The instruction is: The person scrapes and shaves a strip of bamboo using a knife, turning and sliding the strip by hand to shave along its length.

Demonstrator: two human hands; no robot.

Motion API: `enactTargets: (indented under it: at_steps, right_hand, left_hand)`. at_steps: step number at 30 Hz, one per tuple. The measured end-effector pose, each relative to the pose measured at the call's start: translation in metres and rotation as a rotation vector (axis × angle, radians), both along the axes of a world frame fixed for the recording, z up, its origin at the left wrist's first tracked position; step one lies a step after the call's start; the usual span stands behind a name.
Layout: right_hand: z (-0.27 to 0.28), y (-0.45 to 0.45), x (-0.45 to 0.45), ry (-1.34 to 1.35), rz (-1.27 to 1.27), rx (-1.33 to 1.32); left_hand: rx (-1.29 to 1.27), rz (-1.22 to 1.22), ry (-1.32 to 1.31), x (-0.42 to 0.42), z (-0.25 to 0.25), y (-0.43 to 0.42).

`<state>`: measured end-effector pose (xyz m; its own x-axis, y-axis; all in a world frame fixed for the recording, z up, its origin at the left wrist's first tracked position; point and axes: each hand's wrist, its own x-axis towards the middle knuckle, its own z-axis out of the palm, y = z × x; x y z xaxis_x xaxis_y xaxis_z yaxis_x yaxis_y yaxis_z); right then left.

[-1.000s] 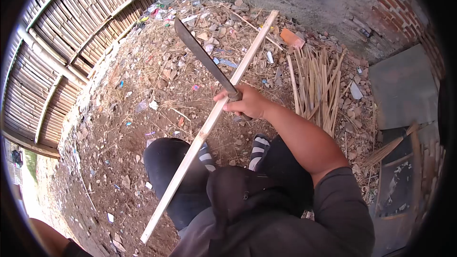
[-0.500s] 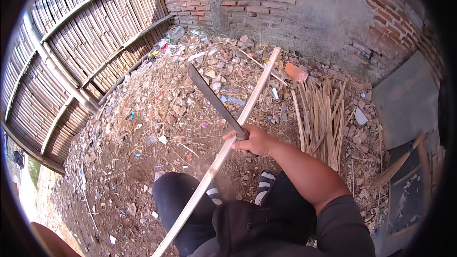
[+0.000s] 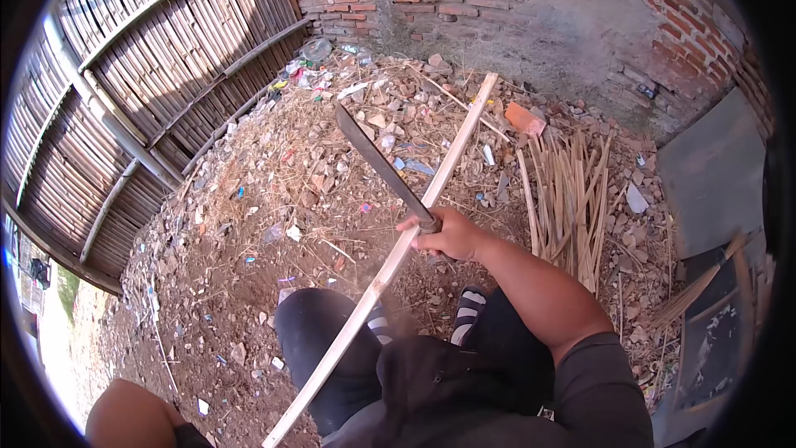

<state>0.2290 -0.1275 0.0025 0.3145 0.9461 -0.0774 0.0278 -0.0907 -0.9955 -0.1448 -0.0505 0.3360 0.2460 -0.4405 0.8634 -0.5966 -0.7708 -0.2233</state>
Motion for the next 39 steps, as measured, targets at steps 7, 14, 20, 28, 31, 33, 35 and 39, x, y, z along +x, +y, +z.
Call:
enactTargets:
  at_steps: [7,14,20,28,31,33,35,39]
  right_hand:
    - [0.008,-0.004,0.000,-0.075,0.013,-0.030]
    - [0.003,-0.002,-0.001,-0.037,-0.022,-0.003]
    - [0.002,-0.002,0.000,-0.077,0.005,-0.050]
    - [-0.001,-0.001,0.001,-0.067,0.002,-0.024]
    - [0.004,-0.004,0.001,-0.095,0.001,-0.030]
    - [0.005,-0.004,0.000,-0.140,-0.010,-0.007]
    - [0.006,-0.005,-0.001,-0.219,-0.034,0.032]
    - [0.027,-0.007,-0.009,-0.207,0.004,-0.090]
  left_hand:
    - [-0.130,0.008,0.020,-0.004,-0.035,0.007]
    - [-0.136,0.011,0.023,0.013,-0.037,0.002]
    - [-0.141,-0.037,-0.007,0.015,-0.034,-0.002]
    - [-0.195,-0.164,-0.107,0.037,-0.048,-0.010]
    - [-0.461,0.096,-0.012,0.033,-0.115,-0.003]
    - [-0.415,0.443,0.454,0.030,-0.162,0.014]
    - [-0.413,0.881,0.718,0.038,-0.220,0.010]
    - [-0.407,1.009,0.926,0.032,-0.296,0.007]
